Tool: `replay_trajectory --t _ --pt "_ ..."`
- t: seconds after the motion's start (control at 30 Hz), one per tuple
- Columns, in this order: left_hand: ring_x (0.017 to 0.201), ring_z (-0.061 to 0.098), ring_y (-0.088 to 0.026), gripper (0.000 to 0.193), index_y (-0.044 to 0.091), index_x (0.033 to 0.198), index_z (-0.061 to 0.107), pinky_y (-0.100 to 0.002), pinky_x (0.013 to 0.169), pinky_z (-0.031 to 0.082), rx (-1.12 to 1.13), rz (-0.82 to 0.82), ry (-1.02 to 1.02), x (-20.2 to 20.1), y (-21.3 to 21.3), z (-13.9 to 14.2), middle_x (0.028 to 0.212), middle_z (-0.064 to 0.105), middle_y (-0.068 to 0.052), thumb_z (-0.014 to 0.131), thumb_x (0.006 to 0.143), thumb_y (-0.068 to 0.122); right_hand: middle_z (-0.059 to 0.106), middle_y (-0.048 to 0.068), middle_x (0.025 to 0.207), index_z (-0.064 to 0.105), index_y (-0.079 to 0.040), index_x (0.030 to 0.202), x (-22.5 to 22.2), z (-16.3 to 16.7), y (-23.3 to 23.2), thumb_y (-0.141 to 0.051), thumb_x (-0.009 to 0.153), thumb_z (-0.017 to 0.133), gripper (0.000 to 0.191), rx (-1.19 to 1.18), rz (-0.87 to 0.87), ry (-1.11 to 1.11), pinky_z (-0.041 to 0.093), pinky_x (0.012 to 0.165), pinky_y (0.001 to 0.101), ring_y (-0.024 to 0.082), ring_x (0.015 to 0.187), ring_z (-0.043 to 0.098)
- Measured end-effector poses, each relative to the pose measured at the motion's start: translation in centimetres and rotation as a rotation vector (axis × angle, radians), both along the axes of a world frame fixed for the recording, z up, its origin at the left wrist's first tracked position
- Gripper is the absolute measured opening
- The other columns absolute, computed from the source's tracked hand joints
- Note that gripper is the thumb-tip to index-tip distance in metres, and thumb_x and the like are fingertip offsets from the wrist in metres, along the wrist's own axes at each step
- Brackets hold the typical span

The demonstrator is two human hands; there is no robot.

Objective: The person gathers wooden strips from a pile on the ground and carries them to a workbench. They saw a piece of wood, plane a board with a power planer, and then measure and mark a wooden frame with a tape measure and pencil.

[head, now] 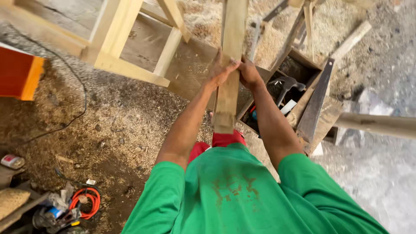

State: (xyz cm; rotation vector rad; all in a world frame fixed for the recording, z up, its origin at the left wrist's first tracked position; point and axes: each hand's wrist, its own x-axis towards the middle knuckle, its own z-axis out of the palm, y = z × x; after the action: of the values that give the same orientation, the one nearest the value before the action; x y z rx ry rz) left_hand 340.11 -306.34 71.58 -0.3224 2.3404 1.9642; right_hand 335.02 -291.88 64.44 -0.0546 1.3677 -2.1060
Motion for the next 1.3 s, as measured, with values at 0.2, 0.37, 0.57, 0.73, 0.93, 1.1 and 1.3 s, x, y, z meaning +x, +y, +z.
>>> replay_trajectory --t 0.2,0.37,0.57,0.73,0.93,1.1,1.3 --pt "0.141 0.040 -0.041 0.105 0.000 0.154 0.028 -0.047 0.116 0.031 0.201 -0.073 -0.205 -1.2 -3.5 -6.7 0.151 0.044 -0.026 0.078 0.082 0.056 0.074 0.022 0.127 0.069 -0.005 0.134 -0.3 -6.8 -4.3 -0.039 0.106 0.065 0.044 1.008 0.032 0.183 0.040 0.113 0.0461 0.033 0.119 0.066" --pt "0.138 0.048 -0.038 0.086 -0.001 0.145 0.048 -0.047 0.115 0.037 -0.142 -0.118 -0.087 -0.5 -6.5 -7.3 0.145 0.053 -0.027 0.073 0.088 0.058 0.060 0.035 0.111 0.062 0.006 0.120 2.7 -5.9 -7.7 -0.034 0.088 0.082 0.055 1.311 -0.430 0.458 0.049 0.088 0.0511 0.052 0.111 0.052" --pt "0.121 0.063 -0.032 0.062 0.004 0.135 0.062 -0.044 0.106 0.050 -0.178 -0.160 0.163 2.3 -10.4 2.8 0.128 0.067 -0.020 0.060 0.096 0.052 0.071 0.014 0.101 0.070 -0.005 0.113 6.1 4.1 -14.1 -0.030 0.104 0.067 0.026 1.047 -0.748 0.559 0.053 0.079 0.0398 0.027 0.095 0.065" --pt "0.129 0.055 -0.035 0.057 -0.002 0.143 0.049 -0.047 0.114 0.045 -0.391 0.006 0.855 6.8 -16.3 15.5 0.134 0.060 -0.023 0.064 0.102 0.035 0.071 0.007 0.111 0.062 -0.004 0.130 7.5 13.8 -21.0 -0.030 0.111 0.053 0.033 0.372 -0.624 0.675 0.062 0.073 0.0266 0.014 0.092 0.069" --pt "0.121 0.062 -0.028 0.030 0.008 0.119 0.066 -0.045 0.110 0.050 -0.600 -0.064 0.621 8.7 -28.5 22.8 0.114 0.070 -0.012 0.072 0.098 0.028 0.063 0.011 0.111 0.067 -0.001 0.122 8.6 21.8 -29.9 -0.020 0.104 0.063 0.026 0.610 -0.403 0.829 0.059 0.077 0.0355 0.020 0.094 0.066" --pt "0.130 0.051 -0.043 0.057 0.004 0.131 0.059 -0.058 0.114 0.035 -0.910 0.243 0.673 7.5 -38.8 21.7 0.130 0.061 -0.024 0.084 0.093 0.038 0.063 0.016 0.101 0.041 0.004 0.138 11.3 23.6 -34.3 0.004 0.081 0.069 0.064 -0.034 -0.477 0.308 0.058 0.070 0.0410 0.022 0.082 0.064" --pt "0.127 0.050 -0.052 0.092 -0.011 0.137 0.047 -0.070 0.103 0.035 -1.071 0.275 0.333 10.3 -50.9 23.1 0.141 0.053 -0.033 0.093 0.076 0.040 0.053 0.008 0.088 0.043 0.003 0.133 21.8 25.5 -34.1 0.008 0.065 0.058 0.071 0.059 -0.534 0.378 0.052 0.048 0.0353 0.018 0.062 0.056"
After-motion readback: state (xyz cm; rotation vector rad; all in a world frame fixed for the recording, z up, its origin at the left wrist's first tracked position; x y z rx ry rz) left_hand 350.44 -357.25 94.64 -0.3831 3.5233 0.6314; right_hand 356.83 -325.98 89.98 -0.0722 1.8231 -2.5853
